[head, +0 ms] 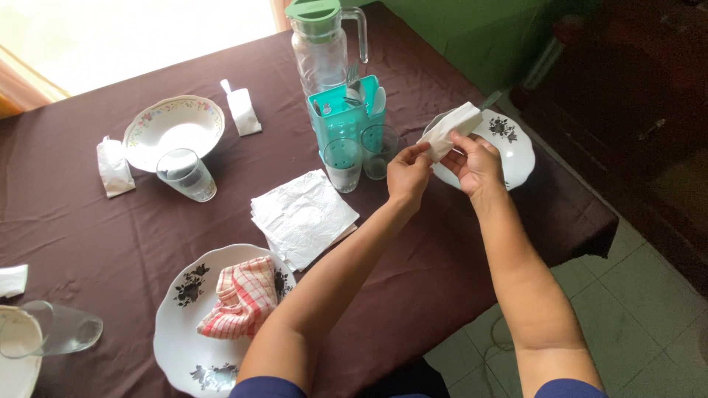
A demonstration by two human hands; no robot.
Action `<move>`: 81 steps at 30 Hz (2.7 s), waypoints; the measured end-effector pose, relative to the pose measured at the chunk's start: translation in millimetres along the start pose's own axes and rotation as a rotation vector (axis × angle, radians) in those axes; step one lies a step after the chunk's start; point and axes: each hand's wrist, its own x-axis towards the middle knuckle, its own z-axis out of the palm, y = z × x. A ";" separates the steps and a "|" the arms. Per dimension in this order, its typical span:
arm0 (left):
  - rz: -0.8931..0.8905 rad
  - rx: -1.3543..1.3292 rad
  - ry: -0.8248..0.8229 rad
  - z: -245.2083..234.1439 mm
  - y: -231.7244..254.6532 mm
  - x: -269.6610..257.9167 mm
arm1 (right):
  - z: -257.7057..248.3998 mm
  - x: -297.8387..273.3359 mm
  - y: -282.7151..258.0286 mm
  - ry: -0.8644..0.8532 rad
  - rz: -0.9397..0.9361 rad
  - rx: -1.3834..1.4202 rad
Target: The person wipes a spoon, fork, and glass with a cloth, then wraps each utensil in a paper napkin and places them on the table. The person also wipes a glass with the cloth. The table is set with plates, glasses, and a pitcher.
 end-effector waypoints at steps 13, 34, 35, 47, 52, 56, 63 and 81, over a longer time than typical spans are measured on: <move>0.435 0.422 -0.089 19.0 29.7 11.9 | -21.8 110.1 6.2 0.026 -0.009 -0.034; 0.257 0.262 -0.028 33.6 31.3 44.5 | 24.2 122.8 1.2 0.175 -0.106 -0.368; 0.212 0.242 -0.027 32.2 40.6 36.1 | 24.8 125.9 2.6 0.209 -0.158 -0.431; 0.062 0.280 -0.047 28.0 45.4 42.0 | 41.6 137.4 15.7 0.076 -0.293 -0.618; -0.059 0.415 -0.128 31.3 26.0 70.8 | 35.1 165.6 32.8 -0.021 -0.231 -0.700; -0.178 0.416 -0.057 35.6 29.4 74.3 | 30.4 181.7 40.7 -0.056 -0.116 -0.797; -0.184 0.470 0.017 32.5 42.1 66.6 | 35.9 179.8 17.7 -0.113 -0.256 -1.037; -0.042 0.639 -0.115 31.4 38.5 58.8 | 20.3 130.1 -22.7 -0.270 -0.269 -1.566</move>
